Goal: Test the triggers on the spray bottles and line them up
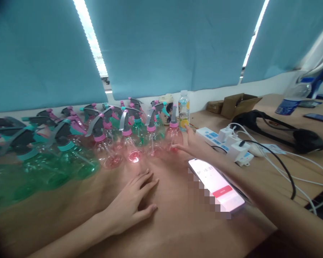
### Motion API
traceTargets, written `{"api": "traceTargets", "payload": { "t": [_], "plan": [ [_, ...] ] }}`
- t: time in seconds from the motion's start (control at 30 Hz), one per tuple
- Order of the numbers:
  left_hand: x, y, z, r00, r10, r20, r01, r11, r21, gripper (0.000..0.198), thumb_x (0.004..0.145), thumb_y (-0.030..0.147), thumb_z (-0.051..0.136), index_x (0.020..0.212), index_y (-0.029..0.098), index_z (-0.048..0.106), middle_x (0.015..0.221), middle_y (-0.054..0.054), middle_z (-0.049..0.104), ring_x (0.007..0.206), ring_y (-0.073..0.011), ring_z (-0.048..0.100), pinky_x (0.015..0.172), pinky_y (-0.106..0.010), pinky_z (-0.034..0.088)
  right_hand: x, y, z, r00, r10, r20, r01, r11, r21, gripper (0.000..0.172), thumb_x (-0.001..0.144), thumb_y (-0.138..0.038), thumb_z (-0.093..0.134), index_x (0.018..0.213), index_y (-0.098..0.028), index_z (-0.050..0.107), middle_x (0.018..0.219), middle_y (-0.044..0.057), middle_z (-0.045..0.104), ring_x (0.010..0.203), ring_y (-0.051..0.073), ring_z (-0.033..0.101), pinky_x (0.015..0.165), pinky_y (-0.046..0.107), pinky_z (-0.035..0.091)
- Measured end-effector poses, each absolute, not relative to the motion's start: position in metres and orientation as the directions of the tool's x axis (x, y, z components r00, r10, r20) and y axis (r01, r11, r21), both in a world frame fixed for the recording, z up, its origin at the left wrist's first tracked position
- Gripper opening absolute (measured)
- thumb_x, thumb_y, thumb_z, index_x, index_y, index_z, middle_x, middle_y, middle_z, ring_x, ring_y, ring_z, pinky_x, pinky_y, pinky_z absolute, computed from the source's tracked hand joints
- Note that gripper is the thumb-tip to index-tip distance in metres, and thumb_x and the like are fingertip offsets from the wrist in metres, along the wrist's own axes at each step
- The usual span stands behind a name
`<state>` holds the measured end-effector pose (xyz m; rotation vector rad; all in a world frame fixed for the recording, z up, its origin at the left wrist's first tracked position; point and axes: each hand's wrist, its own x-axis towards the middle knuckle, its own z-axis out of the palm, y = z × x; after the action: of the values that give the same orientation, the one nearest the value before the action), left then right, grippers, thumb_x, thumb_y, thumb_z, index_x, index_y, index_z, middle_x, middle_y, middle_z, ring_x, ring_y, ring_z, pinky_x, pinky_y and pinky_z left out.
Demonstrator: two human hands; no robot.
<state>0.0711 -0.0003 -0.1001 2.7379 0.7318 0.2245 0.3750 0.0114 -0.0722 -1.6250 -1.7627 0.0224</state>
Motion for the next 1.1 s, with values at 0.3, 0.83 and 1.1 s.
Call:
{"api": "traceTargets", "payload": {
  "t": [0.3, 0.83, 1.1],
  "plan": [
    [0.062, 0.001, -0.091, 0.847, 0.521, 0.107, 0.481, -0.836, 0.263, 0.051, 0.093, 0.040, 0.051, 0.136, 0.013, 0.053, 0.146, -0.022, 0.047, 0.138, -0.0378, 0.039, 0.109, -0.061, 0.037, 0.272, -0.076, -0.095, -0.259, 0.896, 0.360, 0.839, 0.394, -0.376, 0.039, 0.094, -0.034, 0.056, 0.130, -0.019, 0.054, 0.136, 0.015, 0.058, 0.130, 0.031, 0.050, 0.104, 0.051, 0.045],
    [-0.117, -0.037, -0.087, 0.644, 0.759, 0.100, 0.741, -0.651, 0.168, 0.044, 0.096, 0.037, 0.044, 0.135, 0.020, 0.055, 0.144, -0.015, 0.052, 0.135, -0.0344, 0.046, 0.107, -0.056, 0.043, 0.121, -0.036, -0.109, -0.598, 0.755, 0.270, 0.638, 0.652, -0.409, 0.050, 0.098, -0.045, 0.048, 0.138, -0.015, 0.054, 0.145, 0.016, 0.051, 0.139, 0.029, 0.039, 0.114, 0.050, 0.033],
    [-0.216, -0.055, -0.081, 0.451, 0.860, 0.240, 0.808, -0.507, 0.299, 0.037, 0.095, 0.035, 0.047, 0.125, 0.020, 0.061, 0.135, -0.012, 0.060, 0.128, -0.0295, 0.053, 0.108, -0.049, 0.043, 0.005, -0.010, -0.109, -0.699, 0.637, 0.326, 0.429, 0.738, -0.521, 0.045, 0.096, -0.040, 0.054, 0.135, -0.018, 0.055, 0.145, 0.014, 0.051, 0.136, 0.028, 0.045, 0.112, 0.050, 0.037]
  ]
}}
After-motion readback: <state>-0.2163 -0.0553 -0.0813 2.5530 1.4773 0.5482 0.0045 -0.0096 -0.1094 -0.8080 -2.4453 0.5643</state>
